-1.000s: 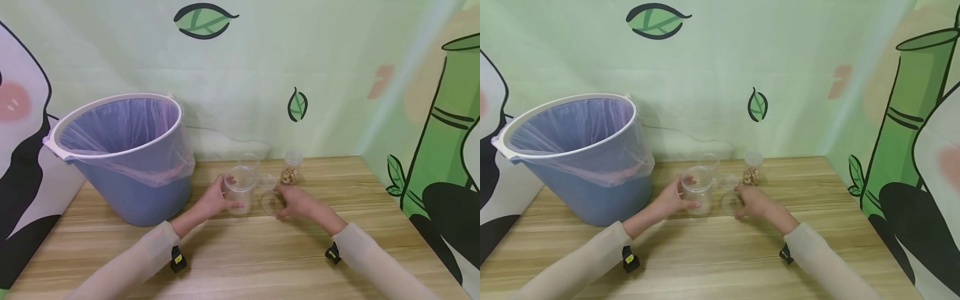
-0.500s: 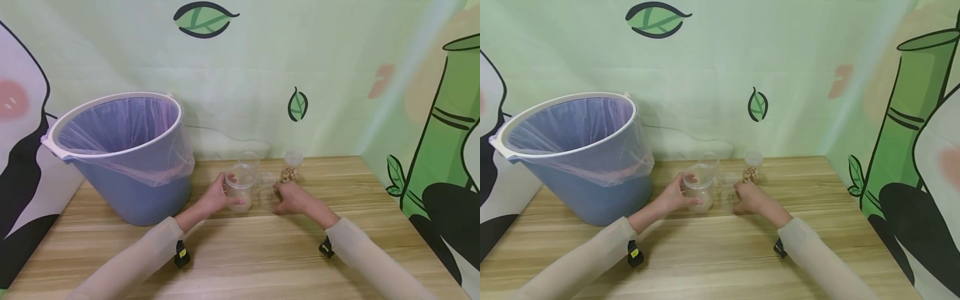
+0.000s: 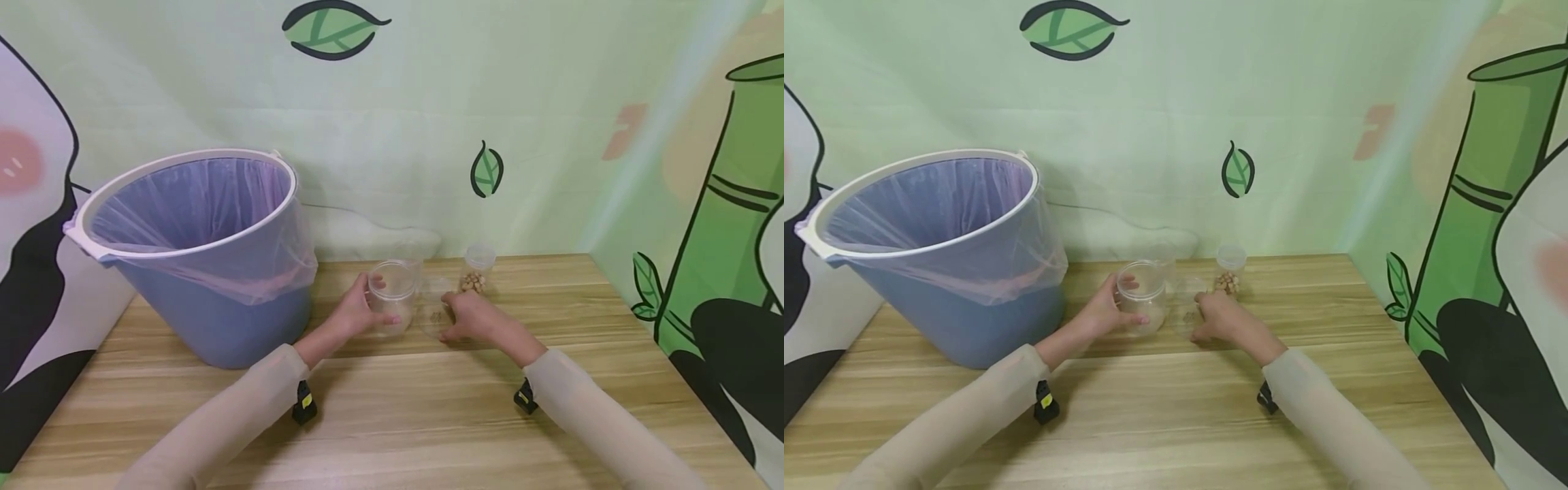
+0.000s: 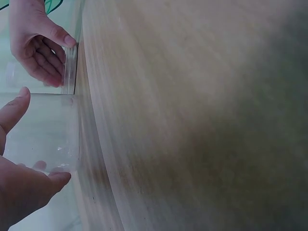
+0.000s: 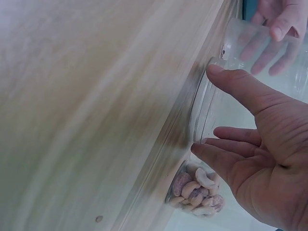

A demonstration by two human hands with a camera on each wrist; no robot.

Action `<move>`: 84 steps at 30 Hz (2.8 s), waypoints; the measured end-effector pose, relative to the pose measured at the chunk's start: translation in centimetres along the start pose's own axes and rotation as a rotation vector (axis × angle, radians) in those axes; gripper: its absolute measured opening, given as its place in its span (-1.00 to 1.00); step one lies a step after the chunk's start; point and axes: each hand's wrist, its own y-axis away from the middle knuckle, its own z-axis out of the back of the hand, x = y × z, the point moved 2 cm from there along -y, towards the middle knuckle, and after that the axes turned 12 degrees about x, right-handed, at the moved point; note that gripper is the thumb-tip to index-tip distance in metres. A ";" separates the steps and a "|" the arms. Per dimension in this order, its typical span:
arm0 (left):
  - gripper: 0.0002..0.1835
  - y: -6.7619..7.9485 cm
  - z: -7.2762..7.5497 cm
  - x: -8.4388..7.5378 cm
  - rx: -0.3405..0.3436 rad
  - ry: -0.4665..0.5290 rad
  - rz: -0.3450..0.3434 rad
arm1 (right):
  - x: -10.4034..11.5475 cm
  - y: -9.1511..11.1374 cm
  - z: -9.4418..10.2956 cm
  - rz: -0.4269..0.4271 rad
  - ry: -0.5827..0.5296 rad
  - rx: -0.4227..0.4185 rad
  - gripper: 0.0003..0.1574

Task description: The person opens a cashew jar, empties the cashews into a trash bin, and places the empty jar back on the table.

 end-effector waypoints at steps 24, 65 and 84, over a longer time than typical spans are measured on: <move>0.03 -0.6 0.0 0.4 0.017 -0.020 -0.014 | 0.3 -0.5 -0.3 0.038 0.014 -0.013 -0.55; -0.20 4.6 -0.5 -8.8 0.001 -0.543 -0.618 | 0.5 5.6 8.1 0.057 0.085 -0.221 -0.36; -0.22 2.2 -5.5 -8.9 0.297 -0.636 -0.485 | -0.9 4.0 11.2 0.005 0.107 -0.221 -0.55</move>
